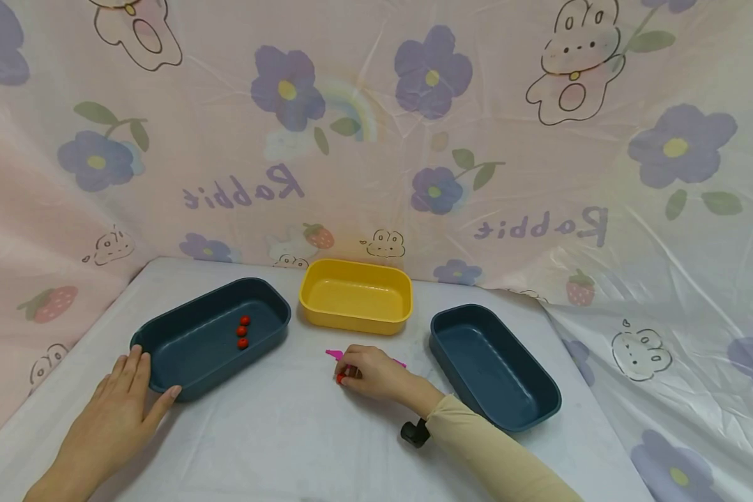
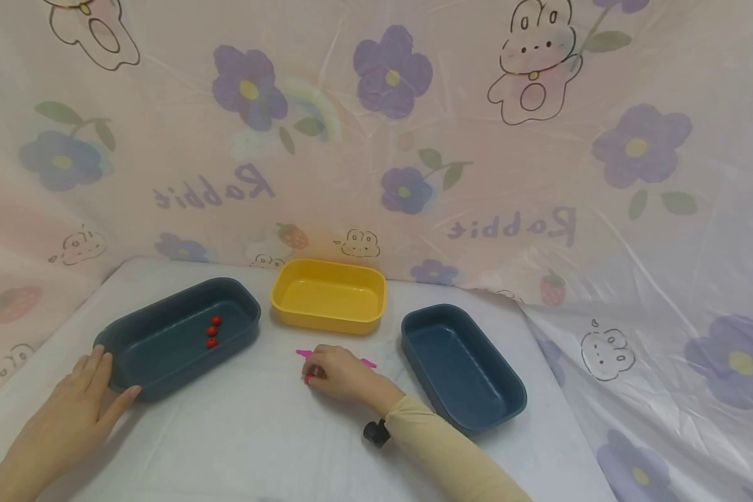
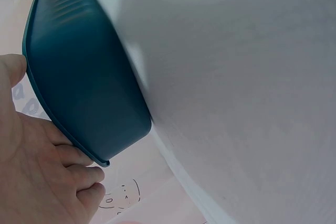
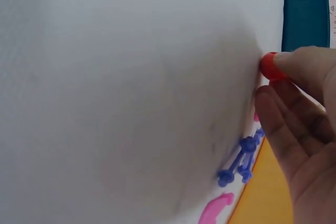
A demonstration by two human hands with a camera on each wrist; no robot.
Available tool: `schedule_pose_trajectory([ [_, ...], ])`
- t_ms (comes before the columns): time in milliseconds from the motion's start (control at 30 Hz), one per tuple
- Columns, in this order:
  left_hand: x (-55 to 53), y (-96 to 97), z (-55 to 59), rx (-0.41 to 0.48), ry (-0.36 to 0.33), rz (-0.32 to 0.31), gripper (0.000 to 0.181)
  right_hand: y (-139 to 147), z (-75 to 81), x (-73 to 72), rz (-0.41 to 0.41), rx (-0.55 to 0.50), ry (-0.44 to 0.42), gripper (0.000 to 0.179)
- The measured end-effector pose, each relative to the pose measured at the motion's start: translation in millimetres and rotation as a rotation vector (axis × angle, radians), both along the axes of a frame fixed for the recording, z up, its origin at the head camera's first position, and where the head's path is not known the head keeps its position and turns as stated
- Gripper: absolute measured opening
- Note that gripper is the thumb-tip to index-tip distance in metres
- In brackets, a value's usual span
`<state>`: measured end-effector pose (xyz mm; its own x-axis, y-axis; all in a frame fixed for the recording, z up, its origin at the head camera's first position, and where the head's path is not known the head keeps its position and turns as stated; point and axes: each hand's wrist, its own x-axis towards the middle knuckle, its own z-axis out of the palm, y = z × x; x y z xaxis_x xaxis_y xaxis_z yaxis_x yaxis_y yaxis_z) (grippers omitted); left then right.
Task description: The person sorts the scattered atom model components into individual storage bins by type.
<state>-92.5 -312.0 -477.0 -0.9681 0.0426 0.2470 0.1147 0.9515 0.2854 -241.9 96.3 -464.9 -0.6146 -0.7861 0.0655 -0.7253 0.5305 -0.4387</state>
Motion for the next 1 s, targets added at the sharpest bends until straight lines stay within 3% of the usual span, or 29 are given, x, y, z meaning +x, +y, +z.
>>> schedule_pose_trajectory([
  [500, 1.2, 1.1, 2.9, 0.004, -0.008, -0.001, 0.085, -3.2, 0.8, -1.0, 0.029, -0.079, 0.021, 0.010],
  [1000, 1.7, 1.5, 2.2, 0.000, -0.015, 0.005, 0.085, -35.5, 16.1, -4.9, 0.039, -0.245, 0.060, 0.016],
])
